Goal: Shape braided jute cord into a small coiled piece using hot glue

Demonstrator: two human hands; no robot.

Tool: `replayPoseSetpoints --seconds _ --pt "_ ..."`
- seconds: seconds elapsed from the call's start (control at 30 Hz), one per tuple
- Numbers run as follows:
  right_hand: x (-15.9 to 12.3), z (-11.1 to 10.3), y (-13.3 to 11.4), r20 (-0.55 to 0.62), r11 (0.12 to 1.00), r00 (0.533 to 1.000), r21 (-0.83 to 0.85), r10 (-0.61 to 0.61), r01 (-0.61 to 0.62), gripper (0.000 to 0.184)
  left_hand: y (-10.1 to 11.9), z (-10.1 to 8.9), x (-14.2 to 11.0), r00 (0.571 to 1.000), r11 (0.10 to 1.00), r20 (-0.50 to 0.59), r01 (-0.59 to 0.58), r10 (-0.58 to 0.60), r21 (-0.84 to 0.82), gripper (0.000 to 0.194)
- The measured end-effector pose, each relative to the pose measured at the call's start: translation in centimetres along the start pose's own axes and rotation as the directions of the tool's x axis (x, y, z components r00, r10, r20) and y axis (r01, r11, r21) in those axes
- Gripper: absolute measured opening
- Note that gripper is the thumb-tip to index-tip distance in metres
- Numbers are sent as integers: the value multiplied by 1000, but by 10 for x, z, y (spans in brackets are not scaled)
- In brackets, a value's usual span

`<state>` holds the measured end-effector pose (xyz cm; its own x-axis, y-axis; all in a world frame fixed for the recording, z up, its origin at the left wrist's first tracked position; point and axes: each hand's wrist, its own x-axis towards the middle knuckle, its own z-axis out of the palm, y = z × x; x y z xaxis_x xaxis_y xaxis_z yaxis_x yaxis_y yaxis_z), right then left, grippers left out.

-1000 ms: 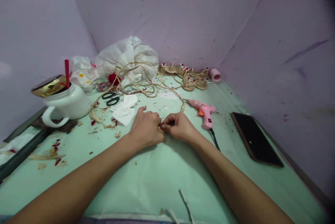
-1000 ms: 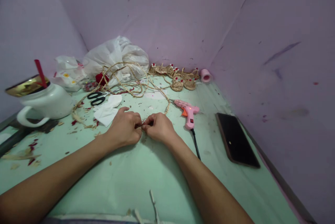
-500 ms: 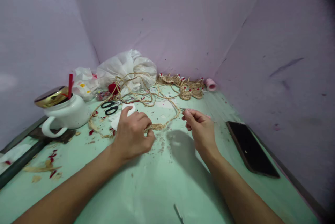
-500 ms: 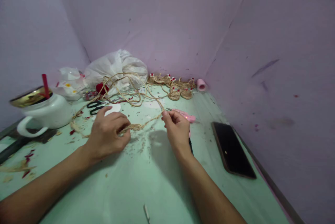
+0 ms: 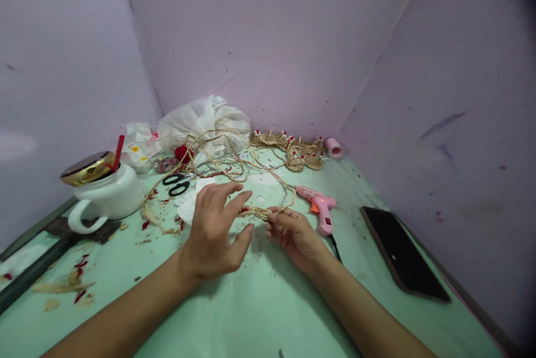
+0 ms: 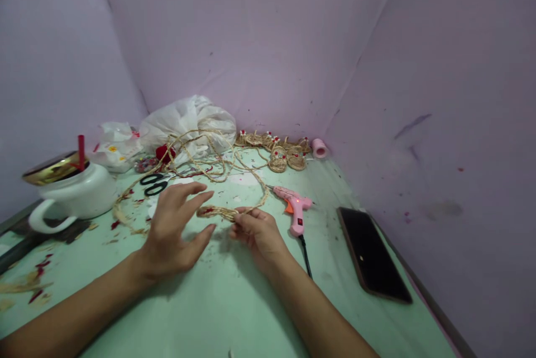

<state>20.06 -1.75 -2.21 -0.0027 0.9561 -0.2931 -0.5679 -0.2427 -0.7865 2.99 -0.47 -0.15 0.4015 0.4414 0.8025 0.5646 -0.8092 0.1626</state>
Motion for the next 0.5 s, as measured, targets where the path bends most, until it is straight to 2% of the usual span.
replayPoseSetpoints --seconds 0.07,0.1,0.13,0.17,0.2,0.23,0.27,0.3,0.33,0.37,0.43,0.5 --pt "0 0 -2 -34 999 999 51 -12 14 29 8 -5 -1 994 995 -113 -15 4 -102 31" --pt "0 0 -4 -47 997 999 71 -16 19 29 12 -5 -2 994 982 -103 12 -32 -187 19" --pt "0 1 -5 -59 996 998 87 -19 24 30 16 -4 -3 993 953 -31 100 -113 -287 8" --pt "-1 1 -5 -68 995 997 101 -21 27 31 20 -2 -5 967 888 97 256 -237 -383 9" --pt "-2 2 -5 -73 994 997 110 -20 28 32 23 3 -6 886 767 270 462 -377 -445 17" --pt "-3 3 -5 -75 993 997 115 -18 26 34 25 8 -6 753 592 422 658 -505 -464 20" --pt "-4 4 -4 -75 993 997 116 -14 23 35 26 14 -7 613 396 521 787 -595 -474 20" --pt "-6 5 -1 -72 993 997 113 -8 16 36 26 19 -7 499 218 582 847 -642 -486 24" --pt "-7 6 1 -65 994 998 107 1 6 37 25 24 -7 436 85 611 852 -661 -517 29" --pt "-9 8 4 -57 994 998 105 13 -7 37 24 27 -6 411 -6 622 832 -667 -555 32" --pt "-11 10 9 -23 997 999 68 32 -31 37 22 31 -6 399 -104 629 786 -667 -609 27" --pt "-11 11 9 36 994 997 -98 61 -58 36 19 31 -4 353 -180 631 762 -690 -623 25"
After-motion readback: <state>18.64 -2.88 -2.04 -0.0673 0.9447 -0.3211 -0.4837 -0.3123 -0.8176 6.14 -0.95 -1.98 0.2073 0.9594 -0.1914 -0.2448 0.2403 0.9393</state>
